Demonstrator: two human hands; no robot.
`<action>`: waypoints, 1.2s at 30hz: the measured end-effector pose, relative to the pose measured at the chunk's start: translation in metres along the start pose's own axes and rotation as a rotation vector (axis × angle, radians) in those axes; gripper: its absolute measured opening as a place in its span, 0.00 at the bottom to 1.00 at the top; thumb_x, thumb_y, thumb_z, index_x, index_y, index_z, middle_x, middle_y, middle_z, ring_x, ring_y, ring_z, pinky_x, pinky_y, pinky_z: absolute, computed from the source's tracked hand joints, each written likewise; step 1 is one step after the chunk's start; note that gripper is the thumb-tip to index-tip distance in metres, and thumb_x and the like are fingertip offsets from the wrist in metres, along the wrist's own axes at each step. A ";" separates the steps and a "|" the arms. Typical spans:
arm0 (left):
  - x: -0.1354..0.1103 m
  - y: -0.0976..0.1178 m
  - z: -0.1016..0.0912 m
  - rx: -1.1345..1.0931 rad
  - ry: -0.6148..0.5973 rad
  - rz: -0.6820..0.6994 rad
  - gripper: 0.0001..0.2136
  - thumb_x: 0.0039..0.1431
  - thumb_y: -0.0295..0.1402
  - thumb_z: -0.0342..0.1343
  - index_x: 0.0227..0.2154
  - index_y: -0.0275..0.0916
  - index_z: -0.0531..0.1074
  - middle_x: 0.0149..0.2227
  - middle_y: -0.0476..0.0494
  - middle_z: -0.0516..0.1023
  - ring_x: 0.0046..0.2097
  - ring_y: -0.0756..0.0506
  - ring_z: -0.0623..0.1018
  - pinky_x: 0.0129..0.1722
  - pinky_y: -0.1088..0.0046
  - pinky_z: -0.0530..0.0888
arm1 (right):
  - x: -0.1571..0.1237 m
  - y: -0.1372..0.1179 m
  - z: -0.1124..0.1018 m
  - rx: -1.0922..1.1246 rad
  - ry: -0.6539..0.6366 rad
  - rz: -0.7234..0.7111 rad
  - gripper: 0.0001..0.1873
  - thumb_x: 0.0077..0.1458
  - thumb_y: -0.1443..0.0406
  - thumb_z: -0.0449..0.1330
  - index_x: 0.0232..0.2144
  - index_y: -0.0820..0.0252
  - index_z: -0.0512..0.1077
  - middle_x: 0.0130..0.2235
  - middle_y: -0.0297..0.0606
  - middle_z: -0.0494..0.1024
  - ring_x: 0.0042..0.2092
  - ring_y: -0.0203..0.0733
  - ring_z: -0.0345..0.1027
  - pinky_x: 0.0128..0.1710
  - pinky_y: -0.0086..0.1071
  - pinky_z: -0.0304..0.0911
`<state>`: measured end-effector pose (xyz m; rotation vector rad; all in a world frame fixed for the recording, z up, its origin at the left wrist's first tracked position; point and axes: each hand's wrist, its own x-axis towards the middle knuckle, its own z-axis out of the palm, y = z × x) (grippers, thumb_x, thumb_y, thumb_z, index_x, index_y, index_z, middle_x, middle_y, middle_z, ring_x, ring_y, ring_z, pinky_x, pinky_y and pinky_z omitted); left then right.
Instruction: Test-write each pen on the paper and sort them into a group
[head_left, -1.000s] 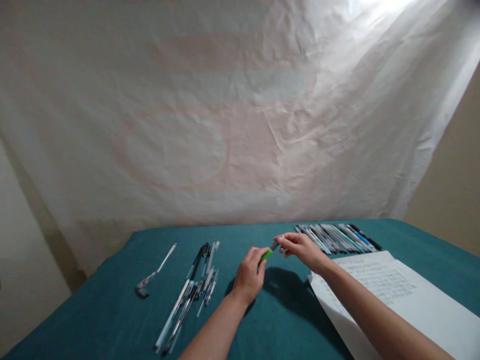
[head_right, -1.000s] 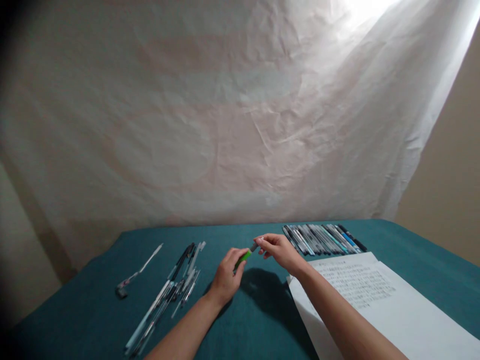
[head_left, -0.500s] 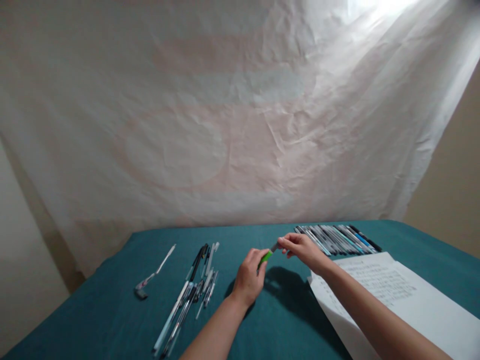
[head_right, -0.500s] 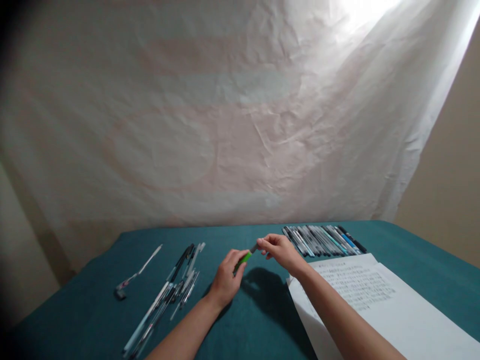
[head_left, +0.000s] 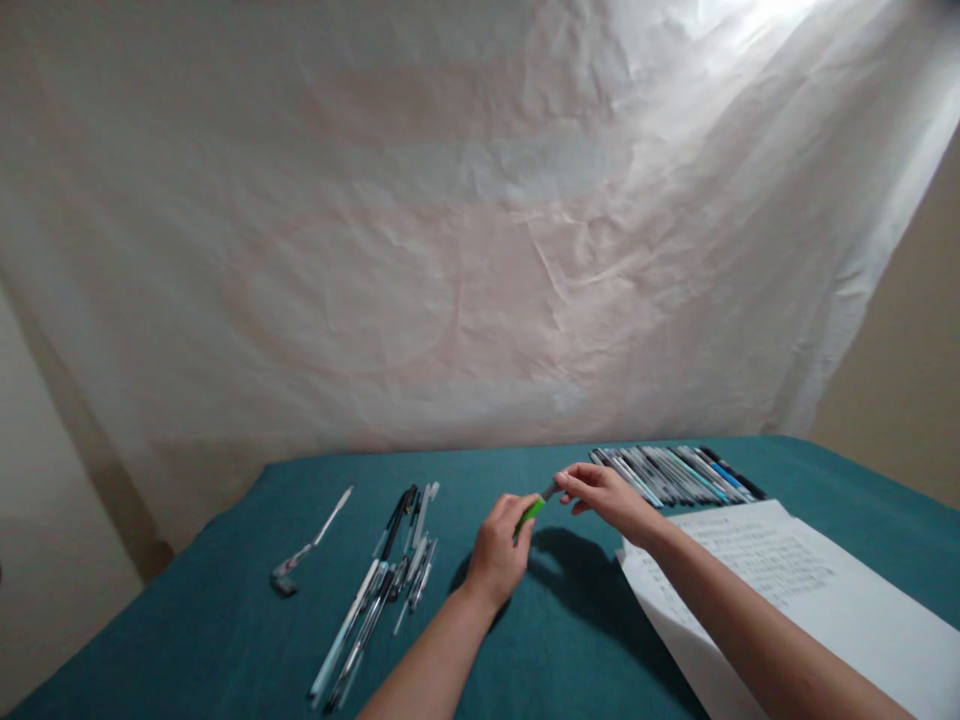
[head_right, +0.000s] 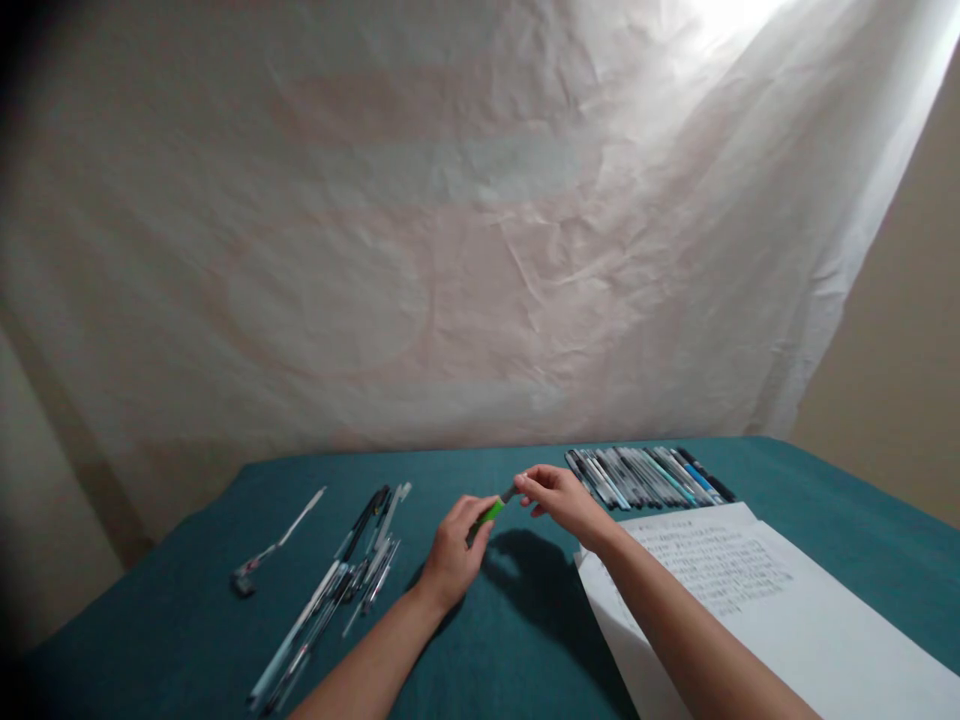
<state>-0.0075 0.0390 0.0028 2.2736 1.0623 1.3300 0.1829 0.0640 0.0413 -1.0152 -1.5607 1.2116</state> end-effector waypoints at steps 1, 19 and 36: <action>0.000 0.000 0.000 0.000 0.001 -0.002 0.16 0.57 0.24 0.46 0.46 0.43 0.66 0.40 0.44 0.70 0.43 0.47 0.70 0.45 0.68 0.67 | -0.001 -0.001 0.000 0.039 -0.032 0.003 0.21 0.47 0.52 0.57 0.39 0.60 0.71 0.37 0.41 0.75 0.36 0.40 0.68 0.30 0.31 0.64; 0.002 0.002 0.003 -0.129 0.006 -0.120 0.15 0.55 0.25 0.50 0.45 0.42 0.69 0.38 0.45 0.71 0.40 0.47 0.72 0.41 0.71 0.70 | -0.001 0.002 0.002 0.145 -0.008 0.025 0.21 0.44 0.52 0.59 0.36 0.61 0.74 0.38 0.41 0.75 0.39 0.41 0.66 0.33 0.30 0.63; 0.003 -0.001 0.015 -0.348 0.059 -0.300 0.13 0.48 0.26 0.56 0.39 0.37 0.73 0.35 0.43 0.75 0.36 0.47 0.75 0.38 0.70 0.72 | -0.001 0.004 0.011 0.139 0.118 0.024 0.21 0.44 0.51 0.60 0.32 0.63 0.75 0.36 0.44 0.76 0.38 0.42 0.67 0.30 0.29 0.61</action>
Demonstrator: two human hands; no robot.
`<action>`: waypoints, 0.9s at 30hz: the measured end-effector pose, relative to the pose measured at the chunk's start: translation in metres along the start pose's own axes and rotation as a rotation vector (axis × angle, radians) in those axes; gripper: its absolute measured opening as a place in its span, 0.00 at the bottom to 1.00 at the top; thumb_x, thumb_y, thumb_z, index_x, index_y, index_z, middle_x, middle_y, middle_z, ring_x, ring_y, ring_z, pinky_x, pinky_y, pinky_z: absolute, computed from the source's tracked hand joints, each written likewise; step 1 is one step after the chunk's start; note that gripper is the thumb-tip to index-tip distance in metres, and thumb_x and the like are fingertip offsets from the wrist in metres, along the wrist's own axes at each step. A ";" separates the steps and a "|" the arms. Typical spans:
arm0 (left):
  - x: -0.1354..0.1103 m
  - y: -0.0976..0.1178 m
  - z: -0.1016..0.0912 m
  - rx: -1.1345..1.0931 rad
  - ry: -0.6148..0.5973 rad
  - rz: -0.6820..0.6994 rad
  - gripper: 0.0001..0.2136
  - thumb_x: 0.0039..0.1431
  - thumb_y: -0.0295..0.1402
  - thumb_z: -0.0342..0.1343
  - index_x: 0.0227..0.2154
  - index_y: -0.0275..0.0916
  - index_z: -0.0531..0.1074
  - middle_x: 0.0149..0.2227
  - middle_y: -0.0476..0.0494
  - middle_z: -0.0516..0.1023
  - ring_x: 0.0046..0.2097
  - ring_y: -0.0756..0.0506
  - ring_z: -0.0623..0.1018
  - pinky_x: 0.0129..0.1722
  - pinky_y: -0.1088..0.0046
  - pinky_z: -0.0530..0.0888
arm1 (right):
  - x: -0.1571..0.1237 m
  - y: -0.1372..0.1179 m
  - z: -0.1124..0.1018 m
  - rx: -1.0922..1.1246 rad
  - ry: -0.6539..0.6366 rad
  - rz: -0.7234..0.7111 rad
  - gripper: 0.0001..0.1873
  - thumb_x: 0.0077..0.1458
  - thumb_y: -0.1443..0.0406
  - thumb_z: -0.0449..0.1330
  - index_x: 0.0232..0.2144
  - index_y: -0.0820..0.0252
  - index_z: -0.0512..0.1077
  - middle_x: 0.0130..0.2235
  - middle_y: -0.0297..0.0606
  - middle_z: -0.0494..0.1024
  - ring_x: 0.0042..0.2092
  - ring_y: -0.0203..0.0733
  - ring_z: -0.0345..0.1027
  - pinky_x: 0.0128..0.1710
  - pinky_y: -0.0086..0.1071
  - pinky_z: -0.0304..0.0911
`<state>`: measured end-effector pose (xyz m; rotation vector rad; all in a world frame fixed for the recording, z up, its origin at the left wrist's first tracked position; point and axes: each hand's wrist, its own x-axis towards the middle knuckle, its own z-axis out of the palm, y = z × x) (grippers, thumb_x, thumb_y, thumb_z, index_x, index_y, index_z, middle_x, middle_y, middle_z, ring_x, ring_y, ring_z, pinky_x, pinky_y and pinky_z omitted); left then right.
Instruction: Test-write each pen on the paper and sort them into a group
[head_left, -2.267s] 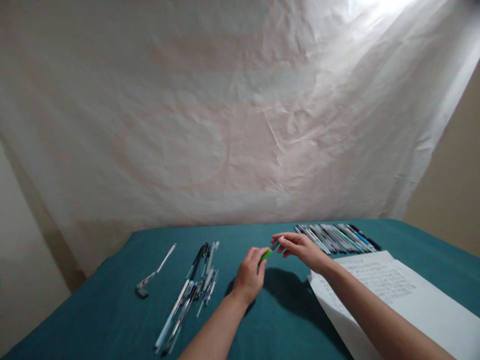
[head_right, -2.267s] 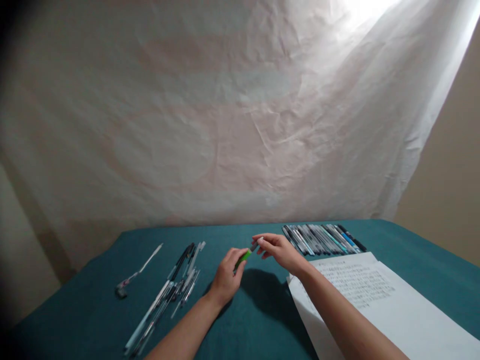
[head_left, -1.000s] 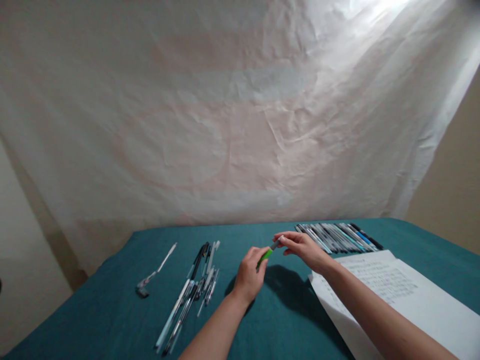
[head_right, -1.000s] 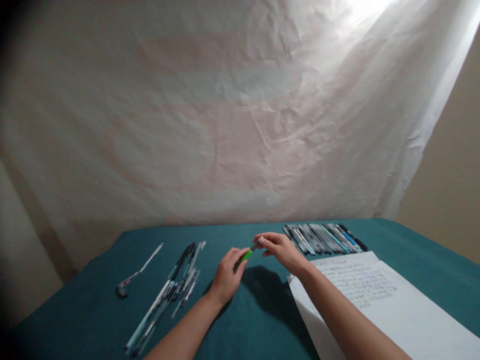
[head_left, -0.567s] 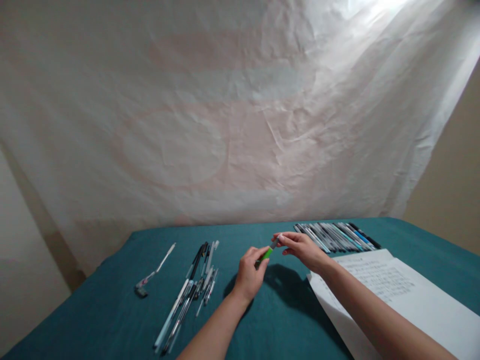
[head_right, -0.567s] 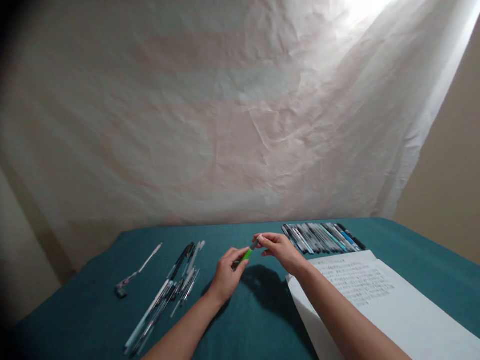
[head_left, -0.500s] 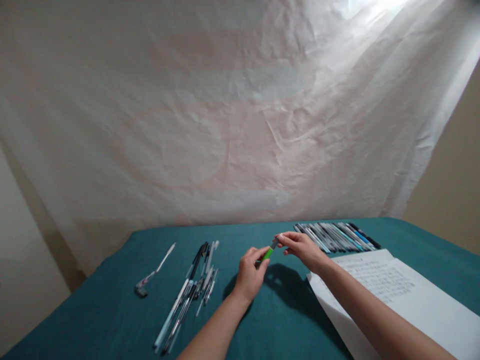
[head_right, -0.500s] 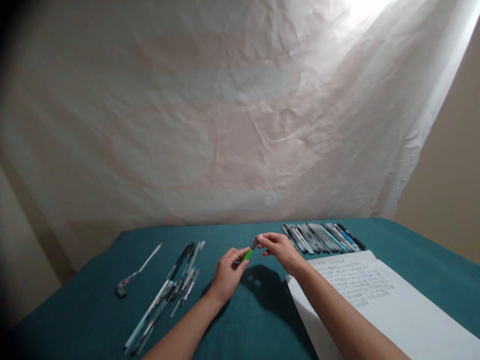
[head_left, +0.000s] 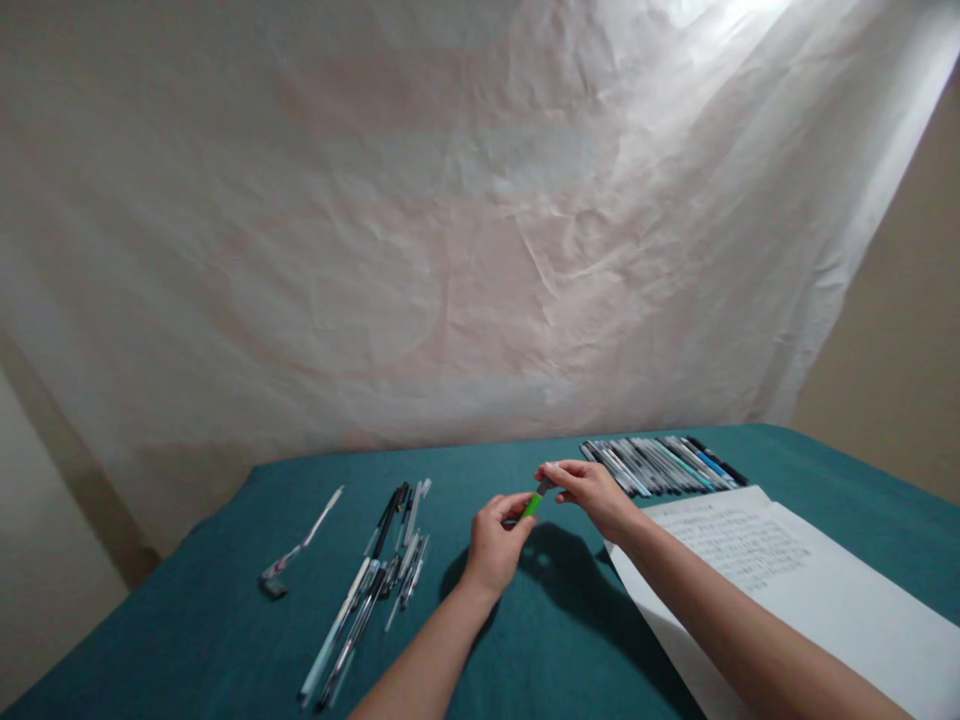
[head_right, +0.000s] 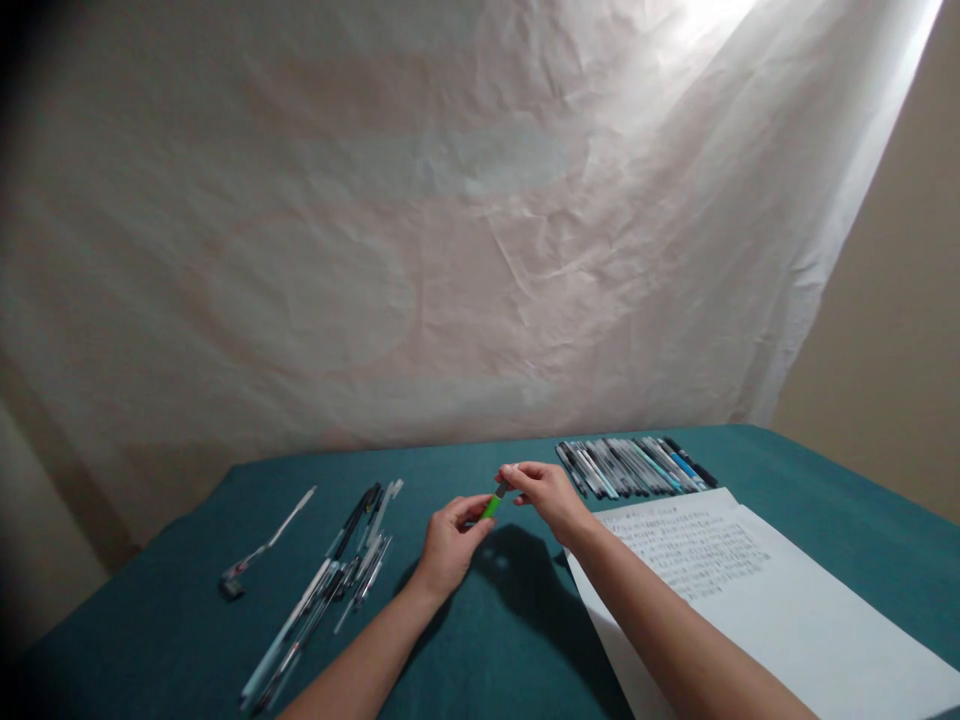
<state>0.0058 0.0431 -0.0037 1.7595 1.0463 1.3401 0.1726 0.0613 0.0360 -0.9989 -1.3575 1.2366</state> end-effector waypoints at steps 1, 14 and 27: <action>0.000 0.000 0.000 -0.011 0.005 -0.013 0.13 0.48 0.26 0.56 0.38 0.36 0.73 0.35 0.43 0.76 0.36 0.47 0.75 0.38 0.70 0.72 | 0.000 0.001 0.000 -0.007 0.014 0.008 0.21 0.43 0.51 0.60 0.30 0.64 0.75 0.35 0.44 0.76 0.38 0.42 0.67 0.29 0.28 0.61; 0.007 -0.004 0.003 -0.149 -0.007 -0.146 0.14 0.45 0.33 0.60 0.36 0.33 0.74 0.34 0.41 0.78 0.35 0.44 0.76 0.39 0.67 0.72 | -0.001 -0.002 0.006 0.055 -0.010 -0.109 0.20 0.48 0.51 0.56 0.34 0.61 0.75 0.37 0.42 0.75 0.37 0.39 0.67 0.29 0.28 0.61; -0.010 0.030 0.018 -0.086 -0.421 -0.025 0.19 0.52 0.33 0.55 0.48 0.42 0.67 0.41 0.43 0.74 0.39 0.47 0.74 0.39 0.70 0.72 | 0.013 0.013 -0.014 0.134 0.218 0.039 0.23 0.43 0.47 0.56 0.30 0.61 0.72 0.29 0.37 0.74 0.26 0.32 0.61 0.23 0.25 0.54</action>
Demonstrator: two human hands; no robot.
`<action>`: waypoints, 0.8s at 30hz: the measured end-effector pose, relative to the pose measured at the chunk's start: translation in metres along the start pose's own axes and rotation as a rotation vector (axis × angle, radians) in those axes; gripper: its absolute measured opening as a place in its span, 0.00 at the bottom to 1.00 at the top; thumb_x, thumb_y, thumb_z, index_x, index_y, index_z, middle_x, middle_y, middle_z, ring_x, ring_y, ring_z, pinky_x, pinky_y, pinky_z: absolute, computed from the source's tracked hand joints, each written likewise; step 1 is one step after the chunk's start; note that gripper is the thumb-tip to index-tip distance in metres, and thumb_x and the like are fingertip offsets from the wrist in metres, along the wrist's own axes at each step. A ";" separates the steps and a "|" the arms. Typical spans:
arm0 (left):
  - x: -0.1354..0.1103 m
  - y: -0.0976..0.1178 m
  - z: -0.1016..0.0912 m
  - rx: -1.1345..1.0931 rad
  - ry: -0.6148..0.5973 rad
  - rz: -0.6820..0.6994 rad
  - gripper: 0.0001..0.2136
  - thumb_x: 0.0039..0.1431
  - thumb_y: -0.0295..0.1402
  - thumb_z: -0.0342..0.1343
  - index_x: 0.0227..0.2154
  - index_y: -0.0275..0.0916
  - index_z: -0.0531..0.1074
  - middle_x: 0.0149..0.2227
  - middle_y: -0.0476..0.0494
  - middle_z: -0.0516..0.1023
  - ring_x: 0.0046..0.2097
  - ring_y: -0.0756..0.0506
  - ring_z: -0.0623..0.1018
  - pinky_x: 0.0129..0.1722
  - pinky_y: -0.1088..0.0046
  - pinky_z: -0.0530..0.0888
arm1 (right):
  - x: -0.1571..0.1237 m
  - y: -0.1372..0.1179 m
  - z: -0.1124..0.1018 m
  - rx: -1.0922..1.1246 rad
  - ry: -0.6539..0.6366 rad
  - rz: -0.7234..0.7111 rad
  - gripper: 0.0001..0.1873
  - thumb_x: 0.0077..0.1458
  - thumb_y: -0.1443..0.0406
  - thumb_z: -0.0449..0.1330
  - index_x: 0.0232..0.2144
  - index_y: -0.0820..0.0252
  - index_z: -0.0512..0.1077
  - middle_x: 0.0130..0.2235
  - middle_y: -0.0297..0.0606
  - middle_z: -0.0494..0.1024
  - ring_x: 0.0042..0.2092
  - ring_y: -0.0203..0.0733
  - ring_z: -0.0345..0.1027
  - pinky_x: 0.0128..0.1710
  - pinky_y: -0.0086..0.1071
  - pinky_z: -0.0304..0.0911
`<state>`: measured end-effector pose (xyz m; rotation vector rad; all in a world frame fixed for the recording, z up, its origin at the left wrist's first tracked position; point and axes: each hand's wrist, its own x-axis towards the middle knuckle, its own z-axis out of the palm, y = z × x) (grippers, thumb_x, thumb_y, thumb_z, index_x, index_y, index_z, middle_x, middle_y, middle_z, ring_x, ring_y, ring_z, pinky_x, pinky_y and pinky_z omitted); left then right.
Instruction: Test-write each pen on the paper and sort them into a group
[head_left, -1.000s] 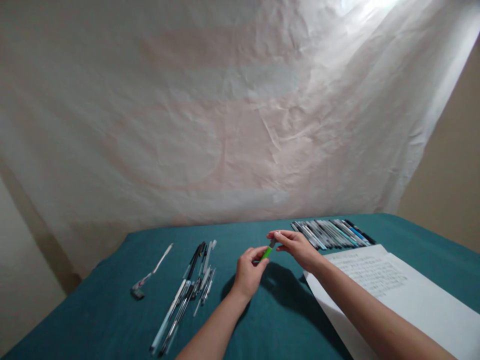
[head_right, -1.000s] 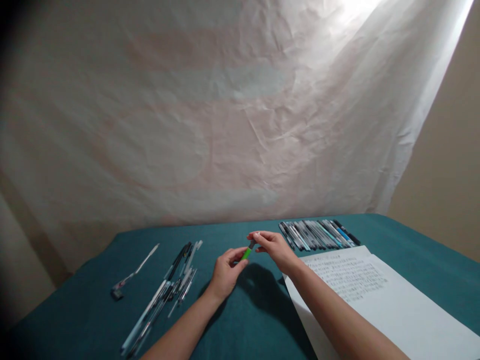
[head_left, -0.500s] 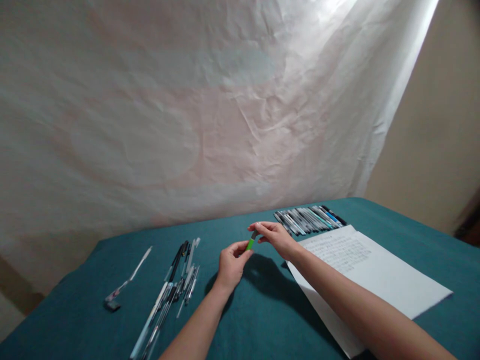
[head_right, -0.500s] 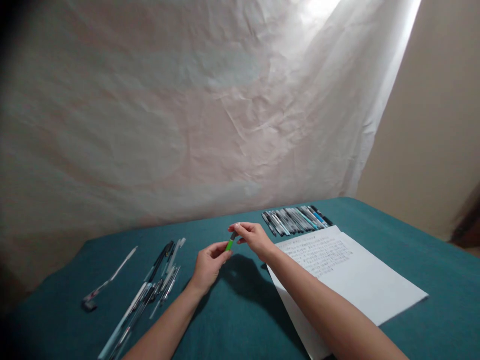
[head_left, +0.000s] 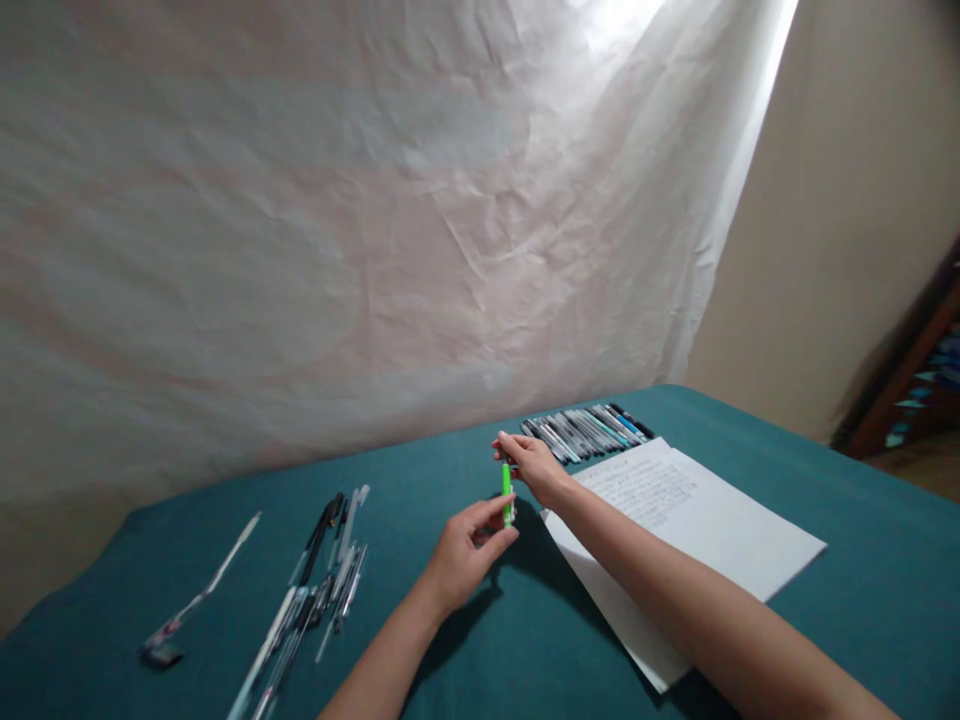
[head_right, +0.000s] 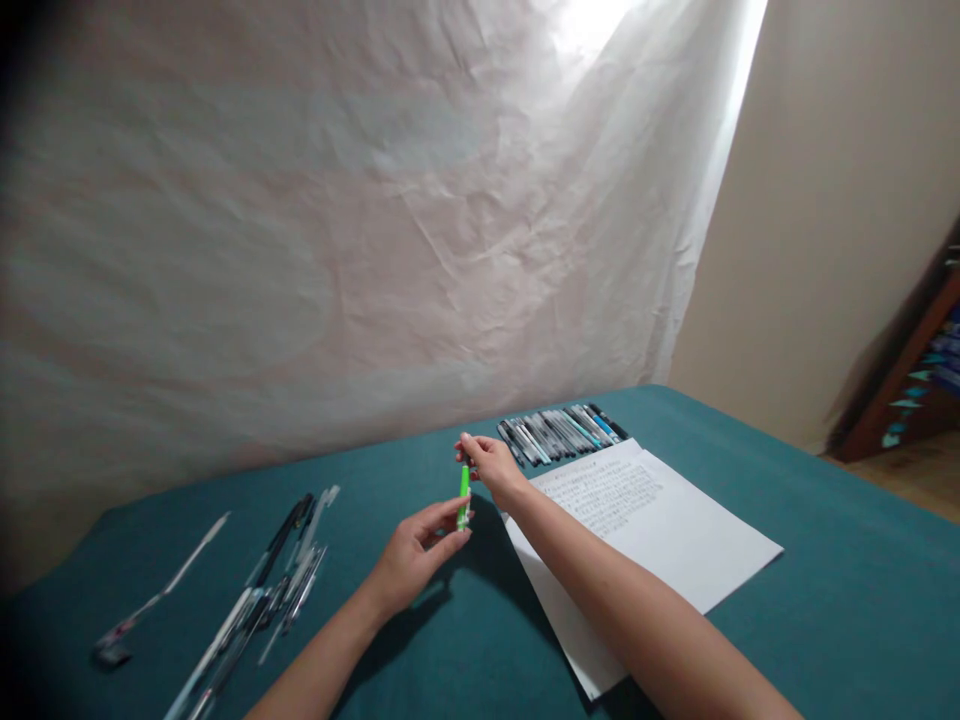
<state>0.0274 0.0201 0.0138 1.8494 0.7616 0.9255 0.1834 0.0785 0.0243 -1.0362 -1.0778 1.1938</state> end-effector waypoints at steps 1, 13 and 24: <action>-0.001 0.001 0.001 0.025 -0.036 0.018 0.19 0.52 0.33 0.55 0.48 0.42 0.67 0.42 0.43 0.73 0.39 0.47 0.73 0.39 0.70 0.72 | 0.001 0.000 -0.001 -0.003 0.004 0.004 0.23 0.43 0.47 0.57 0.29 0.61 0.72 0.28 0.36 0.73 0.26 0.32 0.60 0.23 0.25 0.54; -0.003 -0.002 0.001 0.229 0.011 0.210 0.13 0.55 0.32 0.52 0.43 0.43 0.72 0.37 0.44 0.75 0.39 0.47 0.73 0.42 0.70 0.70 | -0.005 -0.005 0.003 -0.022 -0.029 0.002 0.23 0.43 0.47 0.57 0.30 0.61 0.72 0.27 0.35 0.72 0.26 0.32 0.60 0.24 0.25 0.53; -0.002 0.001 0.001 0.035 -0.002 0.080 0.13 0.53 0.31 0.55 0.43 0.41 0.72 0.40 0.43 0.74 0.39 0.47 0.74 0.42 0.70 0.70 | -0.003 -0.007 0.002 -0.057 0.008 -0.034 0.25 0.43 0.47 0.57 0.31 0.64 0.72 0.27 0.37 0.72 0.25 0.31 0.60 0.22 0.23 0.53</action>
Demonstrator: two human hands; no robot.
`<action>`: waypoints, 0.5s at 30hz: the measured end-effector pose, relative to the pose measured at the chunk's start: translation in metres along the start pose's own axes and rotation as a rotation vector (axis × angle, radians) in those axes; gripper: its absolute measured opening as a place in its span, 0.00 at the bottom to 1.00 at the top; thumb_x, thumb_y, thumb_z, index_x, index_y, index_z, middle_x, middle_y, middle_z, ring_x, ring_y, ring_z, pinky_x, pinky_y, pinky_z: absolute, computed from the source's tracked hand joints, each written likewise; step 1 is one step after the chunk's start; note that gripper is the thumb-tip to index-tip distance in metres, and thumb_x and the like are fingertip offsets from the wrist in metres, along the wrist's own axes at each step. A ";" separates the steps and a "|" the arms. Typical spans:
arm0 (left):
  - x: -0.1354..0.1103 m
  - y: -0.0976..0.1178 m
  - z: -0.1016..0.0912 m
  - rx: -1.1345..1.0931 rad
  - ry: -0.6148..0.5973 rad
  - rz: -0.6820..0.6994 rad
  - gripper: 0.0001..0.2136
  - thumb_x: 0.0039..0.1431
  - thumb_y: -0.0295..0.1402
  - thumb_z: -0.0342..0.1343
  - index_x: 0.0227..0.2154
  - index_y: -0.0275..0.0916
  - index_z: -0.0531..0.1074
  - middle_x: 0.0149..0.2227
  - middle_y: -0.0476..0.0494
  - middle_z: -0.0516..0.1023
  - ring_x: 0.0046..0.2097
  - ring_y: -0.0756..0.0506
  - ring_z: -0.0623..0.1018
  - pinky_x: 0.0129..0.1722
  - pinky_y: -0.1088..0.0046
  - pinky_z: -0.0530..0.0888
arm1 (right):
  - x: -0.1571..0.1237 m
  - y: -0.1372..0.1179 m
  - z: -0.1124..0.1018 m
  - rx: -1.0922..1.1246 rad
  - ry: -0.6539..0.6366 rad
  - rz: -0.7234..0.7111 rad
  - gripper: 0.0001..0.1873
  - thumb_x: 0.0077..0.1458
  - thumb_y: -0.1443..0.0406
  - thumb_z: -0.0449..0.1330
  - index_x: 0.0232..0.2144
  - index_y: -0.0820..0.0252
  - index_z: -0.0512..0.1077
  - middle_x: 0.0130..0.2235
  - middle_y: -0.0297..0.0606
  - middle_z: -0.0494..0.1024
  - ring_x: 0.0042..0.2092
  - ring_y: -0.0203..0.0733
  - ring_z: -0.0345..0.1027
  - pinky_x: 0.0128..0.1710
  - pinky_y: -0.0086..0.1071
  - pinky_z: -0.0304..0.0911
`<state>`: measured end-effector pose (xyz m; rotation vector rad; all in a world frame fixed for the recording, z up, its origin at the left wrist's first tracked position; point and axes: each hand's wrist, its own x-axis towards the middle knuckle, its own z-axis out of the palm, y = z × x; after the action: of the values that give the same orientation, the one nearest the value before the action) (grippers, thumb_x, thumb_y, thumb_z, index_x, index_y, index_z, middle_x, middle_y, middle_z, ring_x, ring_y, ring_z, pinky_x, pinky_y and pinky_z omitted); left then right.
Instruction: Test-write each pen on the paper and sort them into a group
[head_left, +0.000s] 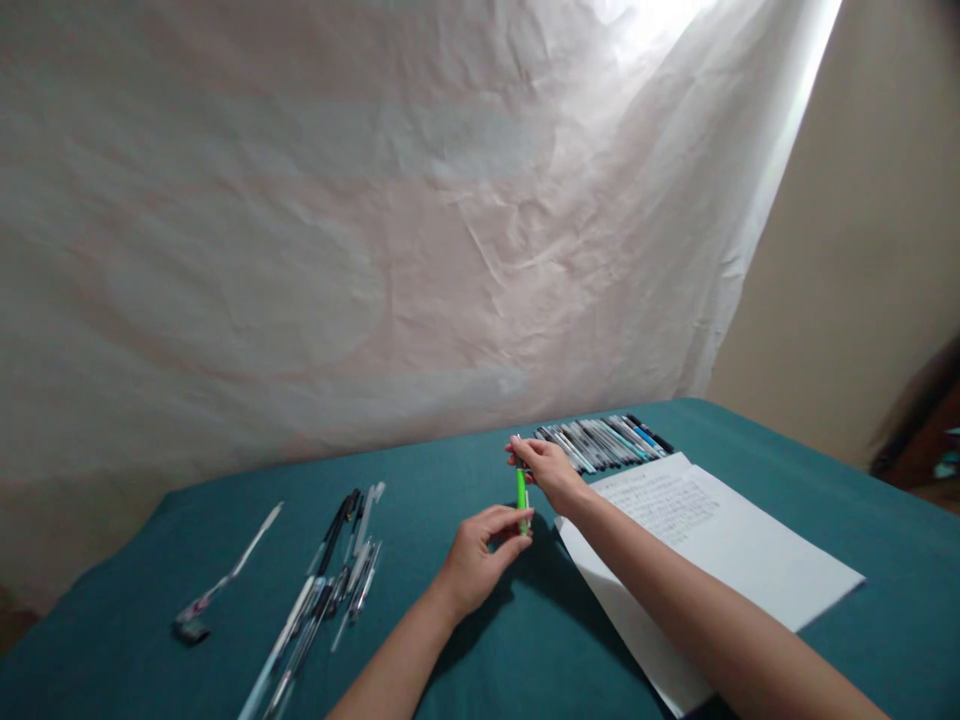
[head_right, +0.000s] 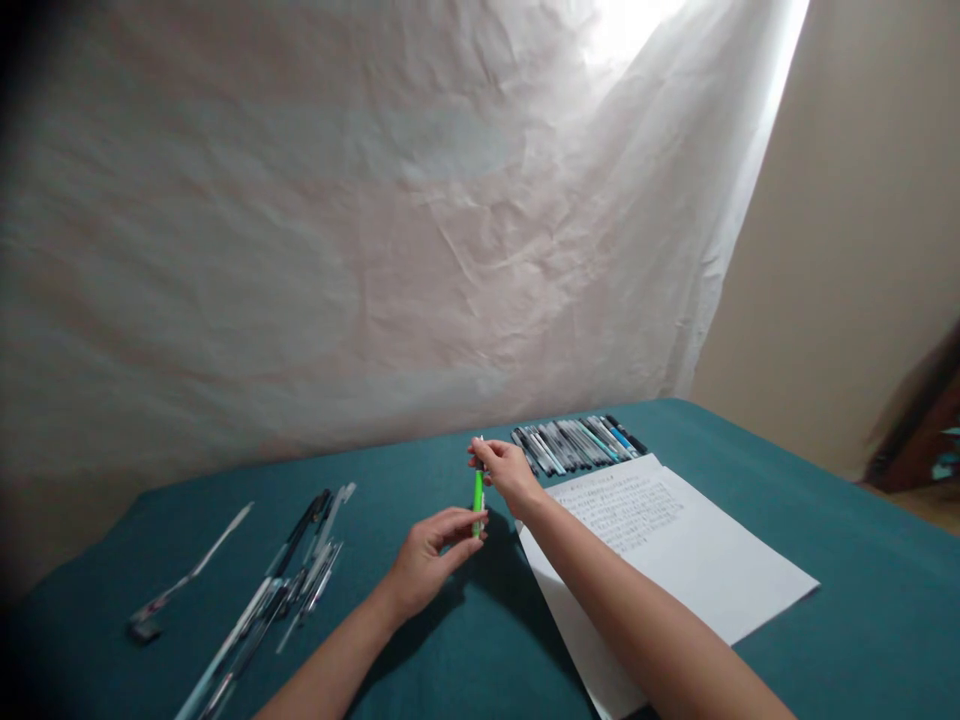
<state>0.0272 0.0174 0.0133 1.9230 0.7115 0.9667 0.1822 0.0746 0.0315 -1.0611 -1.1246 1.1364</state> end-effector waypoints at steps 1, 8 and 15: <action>0.000 -0.001 0.001 -0.055 0.005 -0.030 0.14 0.52 0.32 0.56 0.43 0.40 0.71 0.40 0.43 0.74 0.39 0.47 0.74 0.43 0.69 0.70 | 0.000 0.000 0.000 -0.007 0.008 -0.010 0.25 0.43 0.47 0.57 0.31 0.64 0.72 0.27 0.37 0.72 0.25 0.31 0.60 0.21 0.23 0.52; 0.002 0.000 0.007 -0.316 0.117 -0.169 0.11 0.48 0.33 0.59 0.34 0.34 0.71 0.35 0.41 0.77 0.37 0.46 0.75 0.40 0.69 0.70 | -0.002 -0.013 -0.001 -0.100 0.009 -0.099 0.24 0.48 0.49 0.53 0.35 0.64 0.70 0.27 0.38 0.73 0.23 0.32 0.61 0.18 0.23 0.55; 0.001 0.010 0.011 -0.471 0.128 -0.244 0.13 0.47 0.37 0.60 0.32 0.31 0.72 0.35 0.37 0.77 0.35 0.46 0.77 0.38 0.69 0.71 | -0.024 -0.022 -0.028 -0.558 0.036 -0.378 0.27 0.57 0.58 0.46 0.58 0.52 0.49 0.30 0.34 0.74 0.23 0.32 0.63 0.25 0.26 0.62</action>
<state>0.0378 0.0085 0.0188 1.3424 0.6993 1.0039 0.2110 0.0463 0.0472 -1.2104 -1.5839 0.5088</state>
